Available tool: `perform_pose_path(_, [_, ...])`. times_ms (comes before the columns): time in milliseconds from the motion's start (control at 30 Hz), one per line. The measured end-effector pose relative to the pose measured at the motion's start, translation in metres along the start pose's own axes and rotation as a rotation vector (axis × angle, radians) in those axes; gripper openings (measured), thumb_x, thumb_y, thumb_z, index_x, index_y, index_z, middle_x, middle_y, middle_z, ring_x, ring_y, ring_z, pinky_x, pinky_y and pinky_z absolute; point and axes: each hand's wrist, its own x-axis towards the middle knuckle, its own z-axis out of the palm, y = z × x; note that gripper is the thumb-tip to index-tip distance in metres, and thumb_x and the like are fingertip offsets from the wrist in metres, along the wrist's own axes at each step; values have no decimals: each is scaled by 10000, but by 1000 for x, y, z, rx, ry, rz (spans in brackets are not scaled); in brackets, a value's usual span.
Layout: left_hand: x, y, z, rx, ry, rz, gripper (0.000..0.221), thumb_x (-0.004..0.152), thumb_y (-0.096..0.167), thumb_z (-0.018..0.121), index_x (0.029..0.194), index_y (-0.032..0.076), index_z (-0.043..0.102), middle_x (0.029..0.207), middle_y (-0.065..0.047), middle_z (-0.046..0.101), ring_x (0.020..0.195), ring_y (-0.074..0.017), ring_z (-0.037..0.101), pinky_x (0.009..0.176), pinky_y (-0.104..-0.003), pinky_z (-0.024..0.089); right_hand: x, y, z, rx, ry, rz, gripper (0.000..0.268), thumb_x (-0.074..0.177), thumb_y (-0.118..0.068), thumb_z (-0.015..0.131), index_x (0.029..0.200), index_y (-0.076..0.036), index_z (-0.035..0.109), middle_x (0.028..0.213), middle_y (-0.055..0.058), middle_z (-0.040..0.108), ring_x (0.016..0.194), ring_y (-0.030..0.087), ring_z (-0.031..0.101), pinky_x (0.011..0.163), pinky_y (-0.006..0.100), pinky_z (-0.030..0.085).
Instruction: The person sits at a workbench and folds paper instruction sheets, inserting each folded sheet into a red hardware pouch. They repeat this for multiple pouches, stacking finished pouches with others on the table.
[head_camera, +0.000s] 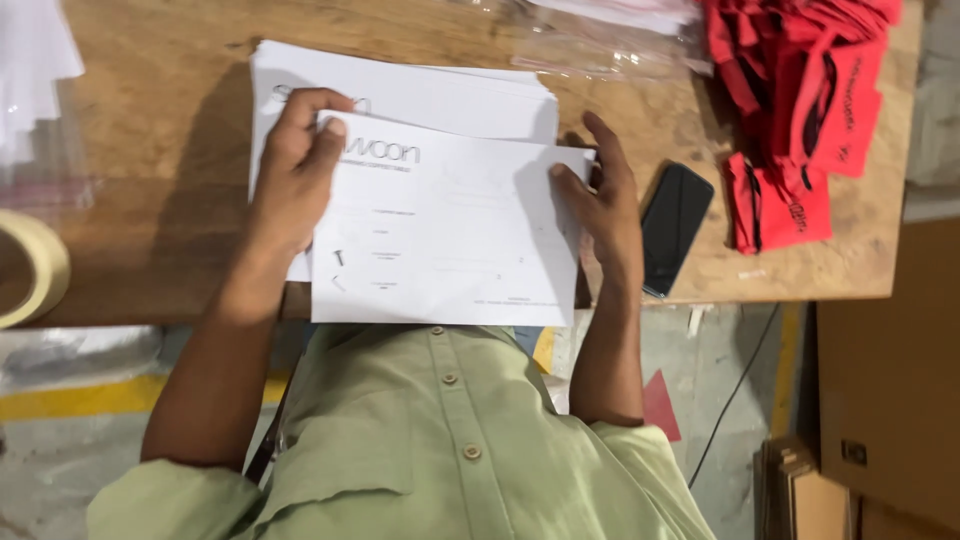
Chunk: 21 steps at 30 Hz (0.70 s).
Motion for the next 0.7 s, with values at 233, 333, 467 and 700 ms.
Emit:
perform_pose_path(233, [1, 7, 3, 34, 34, -45, 106, 1165, 74, 501, 1239, 55, 575, 837, 76, 427, 736, -23, 320, 655, -195, 301, 9, 27, -5, -90, 25, 1, 322, 962, -89, 748, 1249, 44, 691, 1106, 116, 691, 914, 143, 681, 763, 261, 560])
perform_pose_path(333, [0, 7, 5, 61, 53, -59, 106, 1154, 64, 496, 1221, 57, 578, 811, 74, 410, 714, -21, 311, 635, -196, 288, 6, 21, -2, -46, 54, 58, 381, 943, -81, 731, 1290, 51, 646, 1017, 78, 717, 846, 120, 675, 705, 243, 555])
perform_pose_path(467, [0, 9, 6, 61, 83, -55, 106, 1155, 53, 490, 1215, 56, 577, 816, 76, 419, 715, -18, 314, 647, -196, 305, 4, 31, -3, 145, 85, 33, 500, 958, -63, 726, 1410, 75, 562, 984, 98, 704, 874, 123, 677, 736, 239, 558])
perform_pose_path(700, [-5, -15, 11, 155, 307, 125, 134, 1168, 0, 447, 1261, 17, 542, 1091, -27, 582, 908, -53, 503, 828, -236, 455, -16, 10, -12, 68, 50, 89, 651, 916, -48, 736, 1468, 77, 414, 914, 167, 692, 810, 172, 717, 670, 267, 576])
